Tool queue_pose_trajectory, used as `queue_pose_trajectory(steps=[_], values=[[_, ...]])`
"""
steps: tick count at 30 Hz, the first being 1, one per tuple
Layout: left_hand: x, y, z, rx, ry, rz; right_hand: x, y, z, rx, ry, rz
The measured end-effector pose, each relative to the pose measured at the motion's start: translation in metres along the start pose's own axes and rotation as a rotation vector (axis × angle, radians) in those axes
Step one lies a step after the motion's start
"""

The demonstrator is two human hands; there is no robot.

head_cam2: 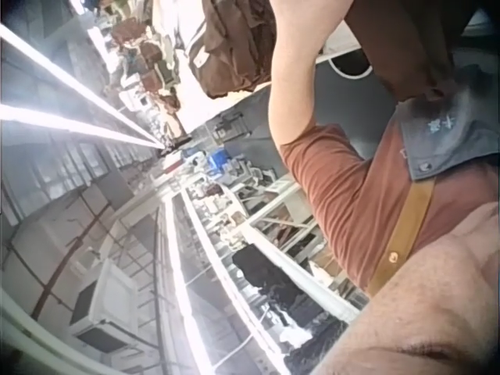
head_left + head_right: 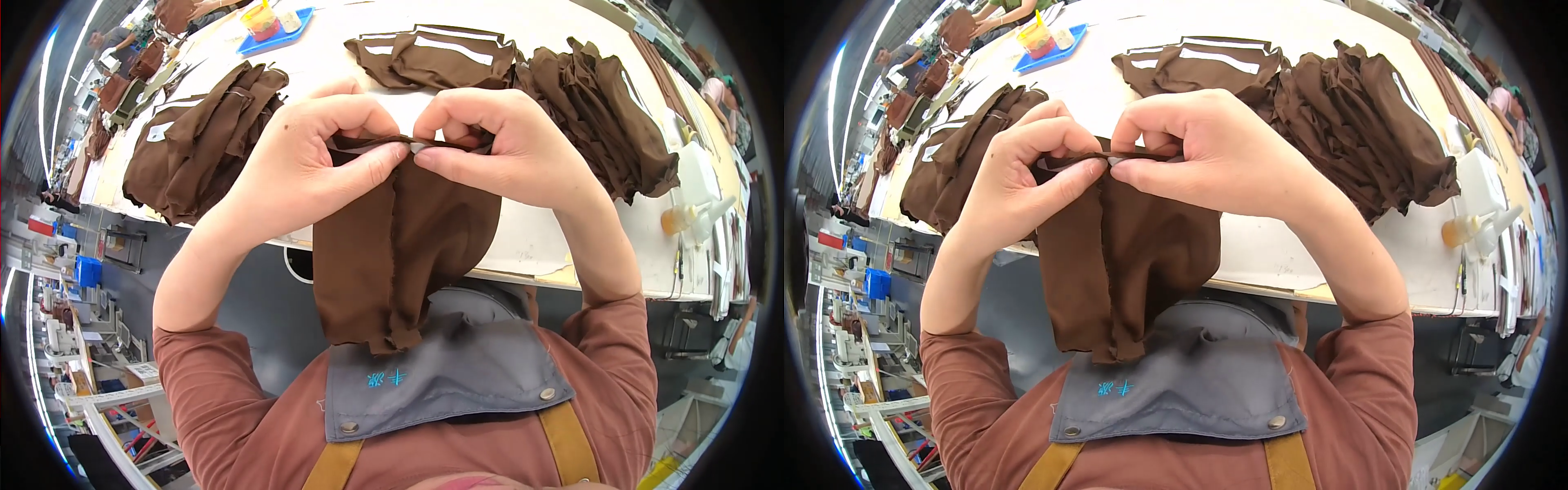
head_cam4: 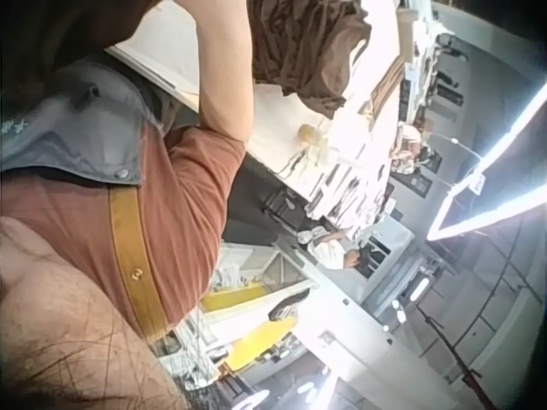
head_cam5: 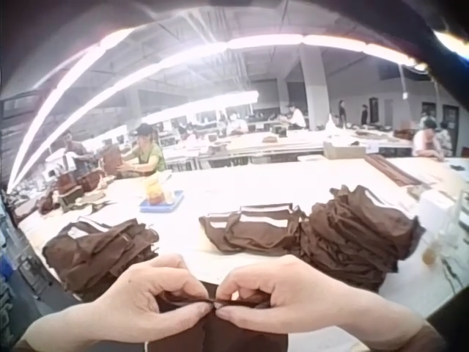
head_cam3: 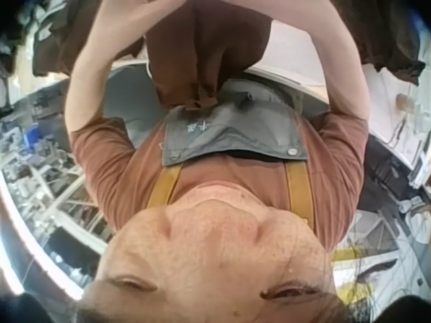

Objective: Inspecting and aligning garment components for assembly on a workshop table.

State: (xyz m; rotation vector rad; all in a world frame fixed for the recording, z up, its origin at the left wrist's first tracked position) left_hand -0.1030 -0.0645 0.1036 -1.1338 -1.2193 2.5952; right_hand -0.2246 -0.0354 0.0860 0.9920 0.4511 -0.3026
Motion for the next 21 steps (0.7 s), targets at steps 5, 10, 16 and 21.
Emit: queue_pose_trajectory(steps=[5,10,16,21], values=[[-0.004,-0.003,-0.009,0.117,-0.101,0.175,0.003,-0.005,-0.004,0.018,-0.071,0.021],[0.001,0.014,-0.016,-0.004,0.006,-0.06,0.01,-0.012,-0.011,-0.012,-0.066,0.082],[0.01,0.027,-0.023,-0.026,0.06,-0.153,0.017,-0.018,-0.016,0.083,-0.025,0.21],[0.019,0.04,-0.026,-0.139,0.07,-0.381,0.023,-0.025,-0.02,0.232,0.004,0.324]])
Point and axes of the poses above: each hand's wrist, its own z-axis towards the middle knuckle, its own x-axis out of the palm, y = z × x, the point moved 9 cm from there along z, towards the middle knuckle, and after that the axes turned 9 degrees about -y, right-handed, at the moved point
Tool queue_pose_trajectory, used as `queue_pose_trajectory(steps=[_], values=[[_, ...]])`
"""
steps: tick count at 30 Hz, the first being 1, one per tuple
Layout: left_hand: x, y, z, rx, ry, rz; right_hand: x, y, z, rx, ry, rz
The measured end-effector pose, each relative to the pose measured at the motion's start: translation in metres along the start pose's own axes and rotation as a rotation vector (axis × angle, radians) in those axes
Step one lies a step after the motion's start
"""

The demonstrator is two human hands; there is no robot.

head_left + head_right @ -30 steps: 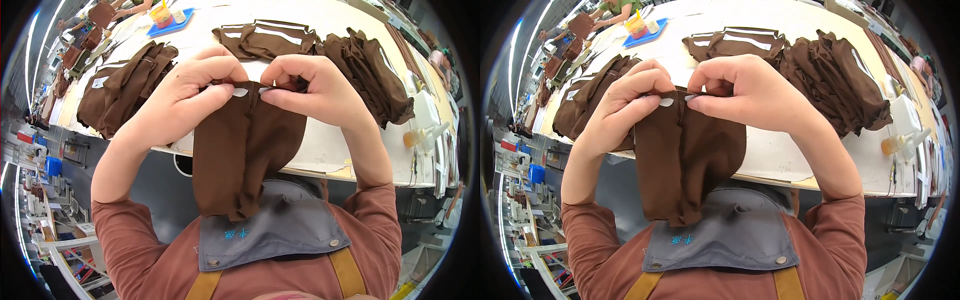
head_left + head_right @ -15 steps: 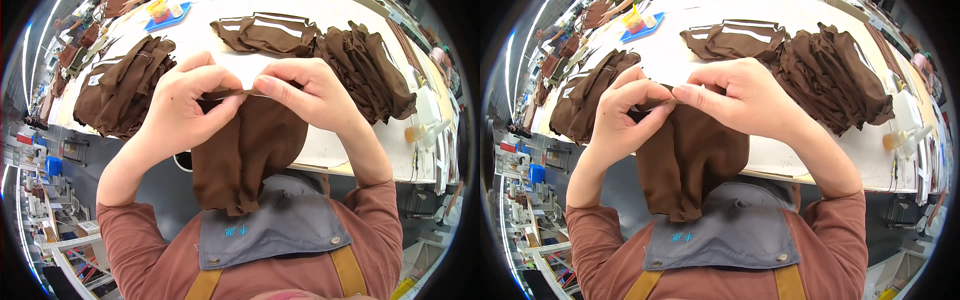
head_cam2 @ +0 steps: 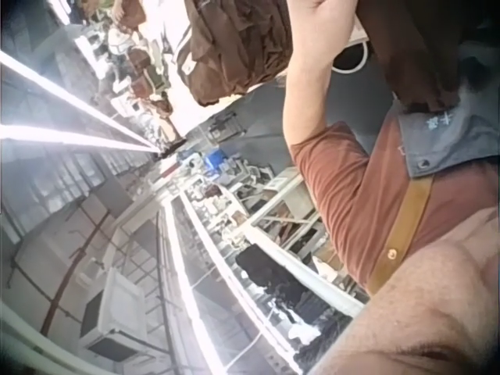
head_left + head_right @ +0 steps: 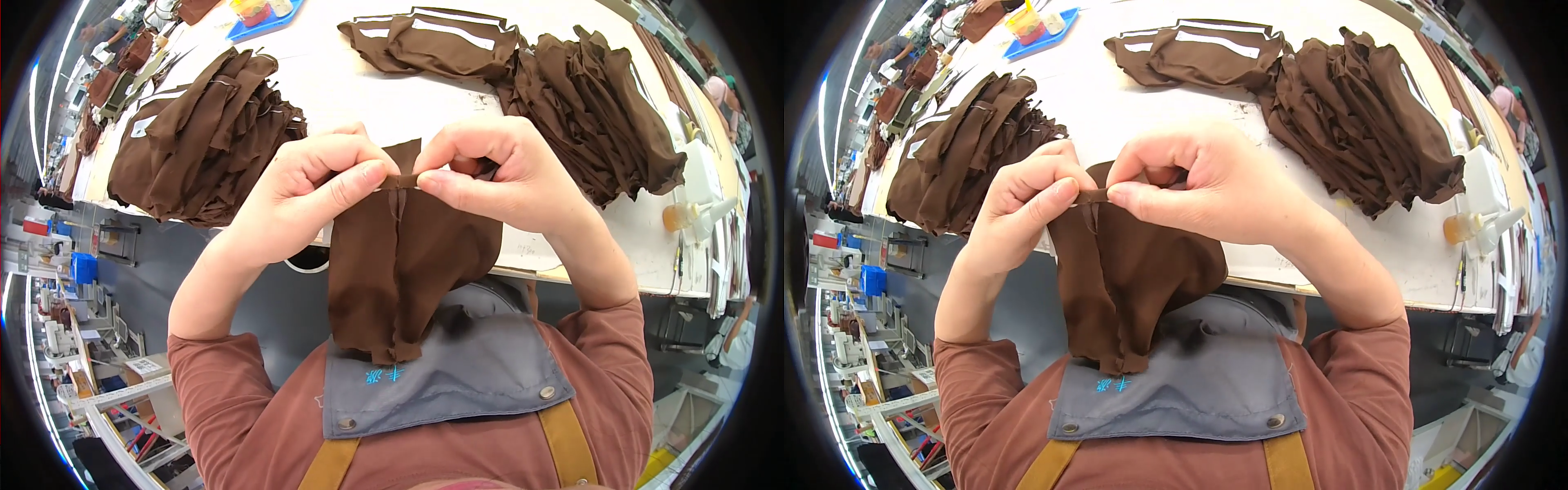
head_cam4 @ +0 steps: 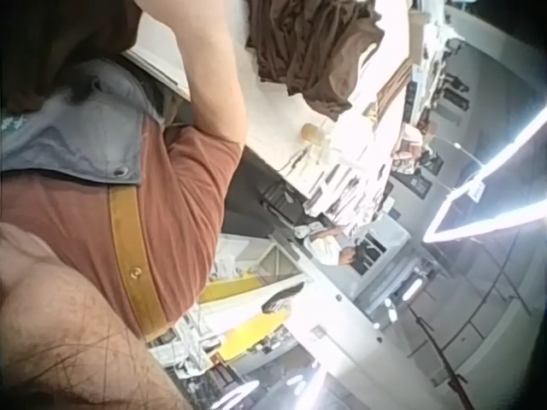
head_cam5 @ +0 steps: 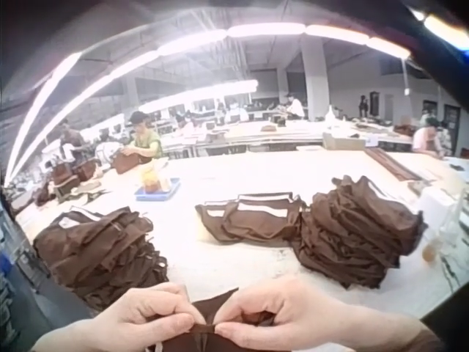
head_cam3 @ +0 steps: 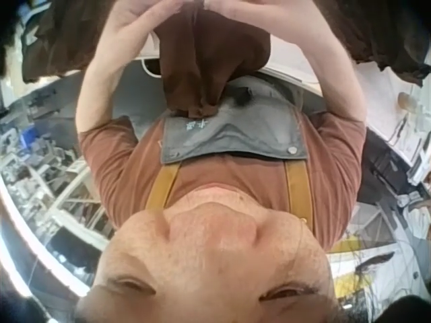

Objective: Inspecting and aligning garment components for assembly on a workshop table.

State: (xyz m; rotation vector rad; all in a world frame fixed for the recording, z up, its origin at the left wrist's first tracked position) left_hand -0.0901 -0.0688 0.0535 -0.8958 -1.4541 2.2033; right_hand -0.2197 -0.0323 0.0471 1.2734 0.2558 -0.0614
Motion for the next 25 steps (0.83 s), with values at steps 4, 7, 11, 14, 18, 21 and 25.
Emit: queue_pose_trajectory(steps=[4,7,11,14,18,21,25], values=[[0.002,0.007,-0.001,-0.082,0.012,-0.003,0.004,-0.006,-0.001,0.065,0.065,0.041],[0.003,0.007,0.0,-0.062,-0.028,-0.001,0.006,-0.021,-0.001,0.154,0.108,0.152],[0.003,0.009,0.002,-0.054,-0.036,0.023,0.004,-0.029,0.0,0.143,-0.015,0.264],[0.002,0.01,0.003,0.007,-0.035,0.037,0.008,-0.021,0.001,-0.007,0.015,0.076],[0.004,0.014,0.002,0.114,0.073,0.147,0.012,-0.024,-0.002,0.009,0.033,-0.021],[0.01,0.062,-0.013,-0.574,0.352,-0.219,0.03,0.011,-0.013,-0.507,0.02,-0.372],[0.045,0.088,-0.022,-0.956,0.642,-0.206,0.115,0.022,-0.031,-0.662,0.565,-0.58]])
Point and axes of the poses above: each hand's wrist, its own z-axis towards the middle knuckle, its own x-axis out of the palm, y = z × x, the point moved 9 cm from there along z, towards the middle knuckle, and after that the axes turned 9 degrees about -y, right-handed, at the moved point
